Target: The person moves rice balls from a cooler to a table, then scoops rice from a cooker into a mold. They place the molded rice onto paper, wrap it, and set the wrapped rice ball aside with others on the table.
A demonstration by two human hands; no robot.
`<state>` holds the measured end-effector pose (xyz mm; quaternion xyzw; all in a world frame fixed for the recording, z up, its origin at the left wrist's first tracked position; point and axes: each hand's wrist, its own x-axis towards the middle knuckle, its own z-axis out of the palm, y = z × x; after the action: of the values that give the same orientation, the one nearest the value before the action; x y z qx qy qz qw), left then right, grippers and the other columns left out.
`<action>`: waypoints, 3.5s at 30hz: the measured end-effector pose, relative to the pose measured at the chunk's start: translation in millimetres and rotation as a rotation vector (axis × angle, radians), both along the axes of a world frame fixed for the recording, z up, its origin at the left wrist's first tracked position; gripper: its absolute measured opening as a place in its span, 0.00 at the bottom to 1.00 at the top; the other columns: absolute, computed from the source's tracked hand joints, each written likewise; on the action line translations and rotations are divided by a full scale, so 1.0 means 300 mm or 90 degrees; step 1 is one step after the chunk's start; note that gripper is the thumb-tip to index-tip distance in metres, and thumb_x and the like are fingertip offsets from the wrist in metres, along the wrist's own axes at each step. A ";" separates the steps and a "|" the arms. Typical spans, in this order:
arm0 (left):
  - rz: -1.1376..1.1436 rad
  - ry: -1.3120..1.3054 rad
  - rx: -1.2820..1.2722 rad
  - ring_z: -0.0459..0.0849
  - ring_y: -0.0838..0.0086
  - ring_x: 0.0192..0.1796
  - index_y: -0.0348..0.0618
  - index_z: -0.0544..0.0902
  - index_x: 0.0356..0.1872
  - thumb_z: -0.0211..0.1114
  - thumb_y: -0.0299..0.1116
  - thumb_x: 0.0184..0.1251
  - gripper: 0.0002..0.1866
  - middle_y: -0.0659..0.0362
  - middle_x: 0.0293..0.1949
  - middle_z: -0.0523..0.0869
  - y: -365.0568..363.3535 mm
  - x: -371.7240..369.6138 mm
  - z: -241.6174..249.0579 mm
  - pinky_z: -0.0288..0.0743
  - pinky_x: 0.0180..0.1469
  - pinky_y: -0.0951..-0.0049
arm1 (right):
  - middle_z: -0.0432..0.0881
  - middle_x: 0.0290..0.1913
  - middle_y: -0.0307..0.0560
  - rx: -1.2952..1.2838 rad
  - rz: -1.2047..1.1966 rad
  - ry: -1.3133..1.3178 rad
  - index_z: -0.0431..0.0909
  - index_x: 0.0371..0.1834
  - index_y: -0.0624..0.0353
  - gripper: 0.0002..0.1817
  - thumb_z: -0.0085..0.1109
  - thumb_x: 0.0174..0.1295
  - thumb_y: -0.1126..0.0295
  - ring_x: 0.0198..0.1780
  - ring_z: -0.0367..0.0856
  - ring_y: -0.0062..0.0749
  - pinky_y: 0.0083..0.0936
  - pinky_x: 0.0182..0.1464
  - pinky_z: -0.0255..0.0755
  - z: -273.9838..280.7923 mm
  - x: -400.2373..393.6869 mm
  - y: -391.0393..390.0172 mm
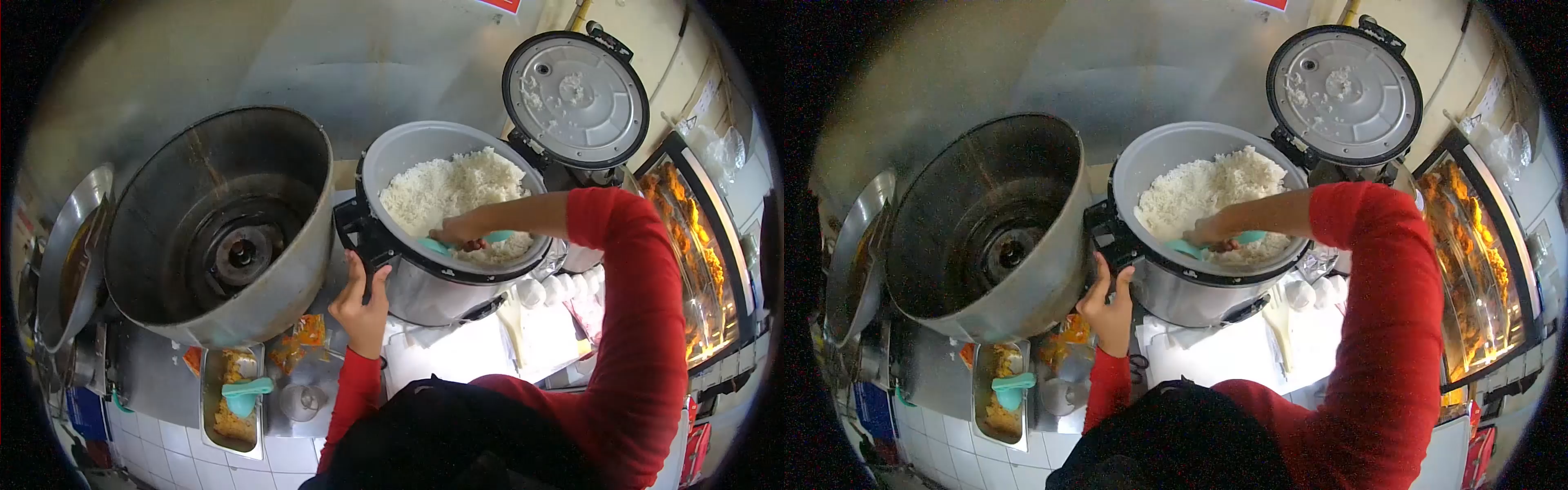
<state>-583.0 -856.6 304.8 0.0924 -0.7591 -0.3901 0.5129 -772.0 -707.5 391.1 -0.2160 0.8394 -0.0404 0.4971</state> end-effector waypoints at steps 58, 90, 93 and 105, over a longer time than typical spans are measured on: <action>-1.050 -0.333 0.955 0.66 0.75 0.31 0.23 0.64 0.44 0.46 0.16 0.65 0.09 0.53 0.34 0.67 0.108 -0.452 0.472 0.66 0.36 0.76 | 0.77 0.43 0.62 -0.110 -0.429 0.584 0.67 0.61 0.52 0.28 0.56 0.54 0.69 0.43 0.79 0.53 0.45 0.41 0.75 -0.837 0.517 0.818; -0.758 -0.194 0.641 0.62 0.83 0.18 0.44 0.73 0.40 0.31 0.50 0.75 0.24 0.63 0.27 0.73 0.170 -0.378 0.463 0.54 0.19 0.83 | 0.74 0.24 0.58 -0.737 -0.237 0.689 0.71 0.62 0.57 0.21 0.51 0.66 0.69 0.25 0.75 0.52 0.41 0.31 0.69 0.147 0.590 0.355; -0.729 -0.187 0.650 0.61 0.84 0.17 0.46 0.73 0.37 0.31 0.52 0.76 0.25 0.65 0.25 0.71 0.193 -0.390 0.457 0.53 0.17 0.84 | 0.75 0.24 0.59 -0.770 -0.261 0.750 0.71 0.62 0.58 0.20 0.51 0.66 0.69 0.26 0.76 0.54 0.41 0.32 0.69 0.122 0.553 0.301; -0.715 -0.163 0.842 0.62 0.81 0.18 0.45 0.72 0.36 0.38 0.44 0.74 0.17 0.63 0.24 0.68 0.149 -0.437 0.424 0.58 0.19 0.81 | 0.76 0.23 0.63 -0.767 -0.295 0.591 0.73 0.58 0.65 0.18 0.50 0.66 0.70 0.25 0.77 0.52 0.39 0.32 0.69 0.202 0.543 0.335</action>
<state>-714.3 -812.0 432.0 0.0264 -0.3625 -0.9316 -0.0024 -609.1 -606.9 451.8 -0.2621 0.8181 -0.4959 -0.1268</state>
